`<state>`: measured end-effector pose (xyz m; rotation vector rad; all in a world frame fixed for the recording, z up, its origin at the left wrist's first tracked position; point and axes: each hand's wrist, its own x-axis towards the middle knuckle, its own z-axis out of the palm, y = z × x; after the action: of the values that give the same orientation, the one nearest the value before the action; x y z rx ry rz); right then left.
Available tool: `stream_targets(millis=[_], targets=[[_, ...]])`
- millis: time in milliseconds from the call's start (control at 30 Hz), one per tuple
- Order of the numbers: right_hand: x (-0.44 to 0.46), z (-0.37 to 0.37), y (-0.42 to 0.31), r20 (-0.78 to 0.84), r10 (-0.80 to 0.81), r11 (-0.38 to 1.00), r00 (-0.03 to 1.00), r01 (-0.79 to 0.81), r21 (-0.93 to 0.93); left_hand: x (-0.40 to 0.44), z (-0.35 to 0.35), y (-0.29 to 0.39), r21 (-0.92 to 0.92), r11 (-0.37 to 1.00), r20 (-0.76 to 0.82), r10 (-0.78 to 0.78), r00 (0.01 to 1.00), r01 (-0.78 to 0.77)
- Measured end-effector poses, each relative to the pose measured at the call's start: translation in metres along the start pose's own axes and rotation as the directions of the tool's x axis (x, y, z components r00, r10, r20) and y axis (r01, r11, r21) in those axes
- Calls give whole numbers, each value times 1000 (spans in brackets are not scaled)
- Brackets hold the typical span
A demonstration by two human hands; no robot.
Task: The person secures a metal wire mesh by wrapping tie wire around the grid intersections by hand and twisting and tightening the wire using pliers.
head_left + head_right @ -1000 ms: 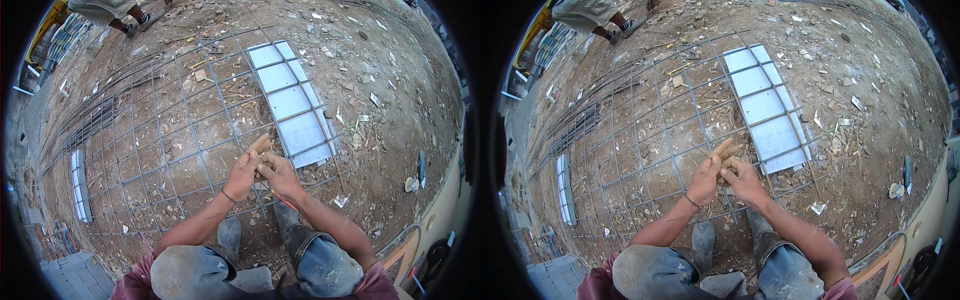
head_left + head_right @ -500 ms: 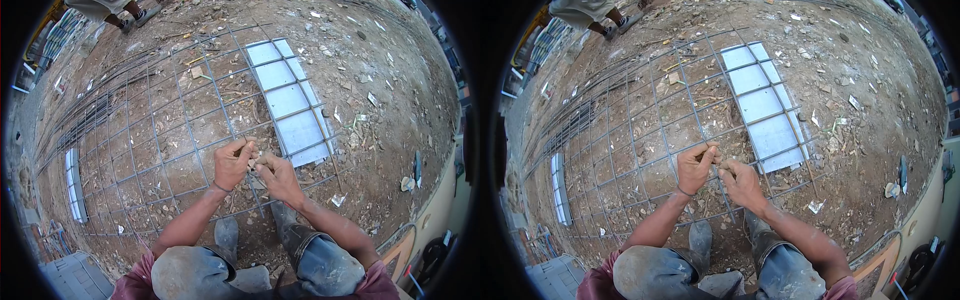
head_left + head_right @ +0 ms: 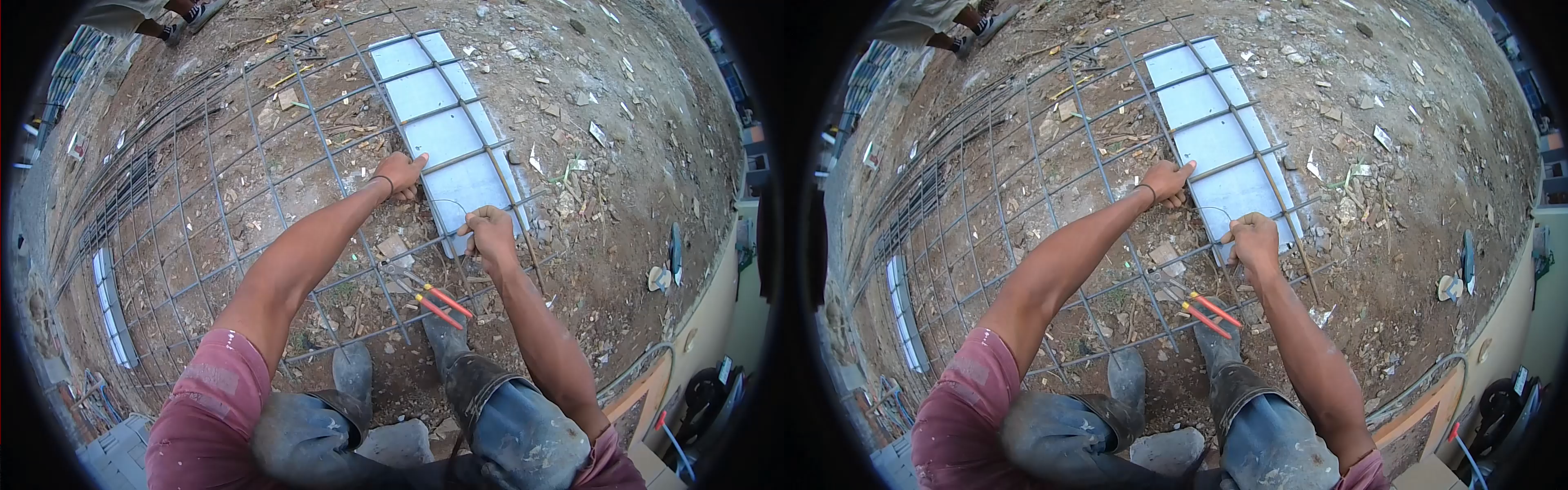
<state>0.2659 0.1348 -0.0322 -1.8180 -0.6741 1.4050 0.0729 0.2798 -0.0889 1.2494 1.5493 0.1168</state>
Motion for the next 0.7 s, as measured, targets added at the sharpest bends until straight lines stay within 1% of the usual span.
stream_targets(millis=[33, 100, 133, 167, 233, 300, 367, 500, 567, 600, 667, 700], targets=[[2, 0, 2, 17, 13, 998, 1000, -12, -63, 1, 3, -3, -7, 1000, 7, -12, 1000, 12], [11, -1, 6, 11, 25, 996, 1000, -24, -86, 11, 2, -1, 116, 989, -33, 91, 995, -86], [17, -1, 10, -19, 46, 998, 999, -47, -33, 12, 2, -3, 140, 983, -66, 126, 990, -115], [18, 0, 9, -48, 70, 997, 996, -69, 23, 16, 4, -6, 142, 983, -63, 128, 990, -118], [21, 1, 7, -67, 80, 996, 995, -78, 36, 22, 7, -14, 134, 969, -113, 225, 968, -210], [21, 2, 1, -87, 93, 995, 992, -89, 49, 20, 4, -12, 155, 967, -96, 218, 971, -201], [22, -1, -5, -68, 126, 990, 990, -121, 69, 21, 5, -14, 169, 967, -82, 209, 975, -193], [24, 1, -15, -76, 123, 991, 989, -118, 66, 23, 5, -13, 168, 970, -89, 190, 978, -173], [26, 3, -22, -91, 28, 1000, 995, -28, -4, 25, 4, -15, 164, 971, -81, 187, 979, -172], [27, 6, -23, -93, 28, 1000, 995, -29, -1, 28, 6, -19, 160, 968, -99, 213, 972, -195], [28, 12, -22, -70, -223, 966, 972, 210, -151, 26, 5, -18, 158, 963, -115, 239, 964, -219], [27, 14, -21, -72, -220, 967, 973, 208, -148, 20, 0, -12, 107, 980, -62, 173, 983, -165]])
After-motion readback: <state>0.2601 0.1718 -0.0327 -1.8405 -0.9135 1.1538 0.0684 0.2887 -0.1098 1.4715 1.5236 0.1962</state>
